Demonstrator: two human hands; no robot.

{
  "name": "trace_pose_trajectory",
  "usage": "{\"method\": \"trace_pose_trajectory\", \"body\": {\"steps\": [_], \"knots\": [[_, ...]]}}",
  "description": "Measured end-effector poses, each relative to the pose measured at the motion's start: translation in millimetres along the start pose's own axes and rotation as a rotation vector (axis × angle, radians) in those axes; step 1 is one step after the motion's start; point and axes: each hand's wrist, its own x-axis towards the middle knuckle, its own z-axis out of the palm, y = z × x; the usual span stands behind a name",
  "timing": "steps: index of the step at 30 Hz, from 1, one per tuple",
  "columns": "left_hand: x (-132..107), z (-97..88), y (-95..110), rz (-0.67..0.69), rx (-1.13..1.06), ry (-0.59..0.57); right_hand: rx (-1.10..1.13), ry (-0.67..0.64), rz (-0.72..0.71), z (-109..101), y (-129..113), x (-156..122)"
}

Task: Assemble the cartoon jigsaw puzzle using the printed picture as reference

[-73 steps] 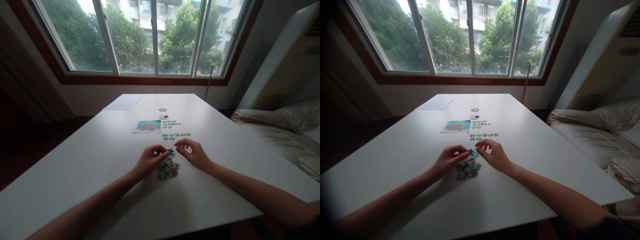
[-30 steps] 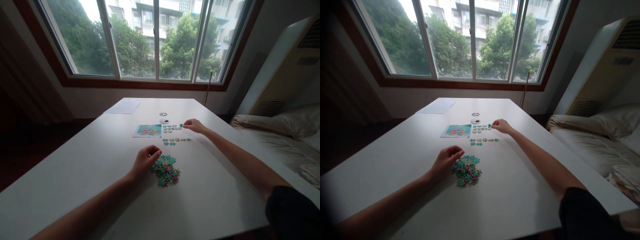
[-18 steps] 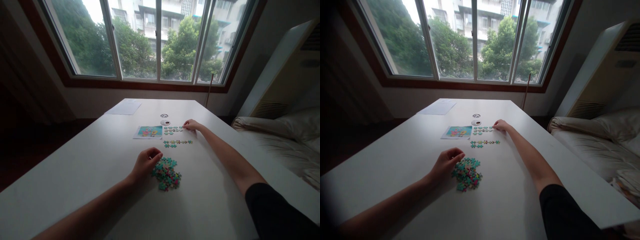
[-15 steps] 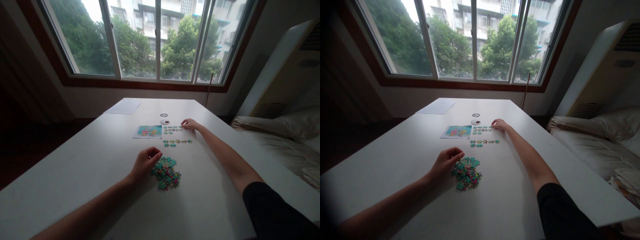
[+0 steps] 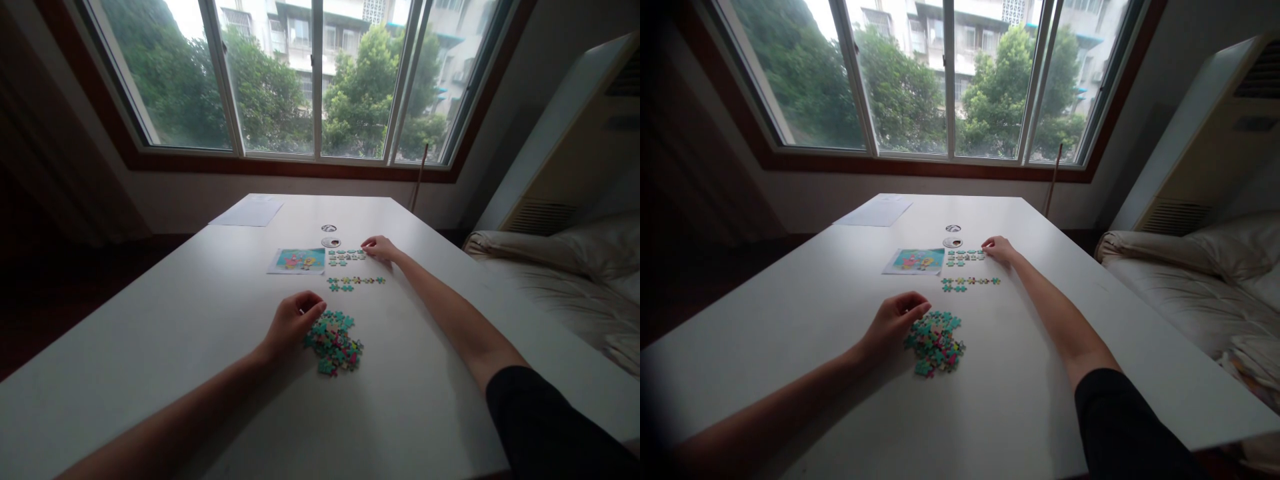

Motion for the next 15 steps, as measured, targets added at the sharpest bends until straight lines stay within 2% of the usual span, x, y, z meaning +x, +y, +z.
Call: {"method": "trace_pose_trajectory", "body": {"steps": [3, 5, 9, 11, 13, 15], "knots": [[0, 0.0, 0, 0.000, -0.001, 0.001, -0.003, 0.044, -0.082, -4, -16, -15], [0, 0.4, 1, 0.001, 0.000, 0.000, 0.007, 0.024, -0.171, -7, -31, -33], [-1, 1.9, 2, 0.005, -0.002, -0.004, 0.045, -0.138, -0.374, -11, -63, -85], [-1, 2.9, 2, 0.012, -0.002, -0.007, 0.076, -0.224, -0.540, -10, -75, -113], [-1, 3.7, 2, 0.019, 0.001, -0.008, 0.084, -0.260, -0.593, -7, -82, -137], [-2, 4.3, 3, 0.026, 0.009, -0.007, 0.082, -0.261, -0.582, -1, -84, -155]]}}
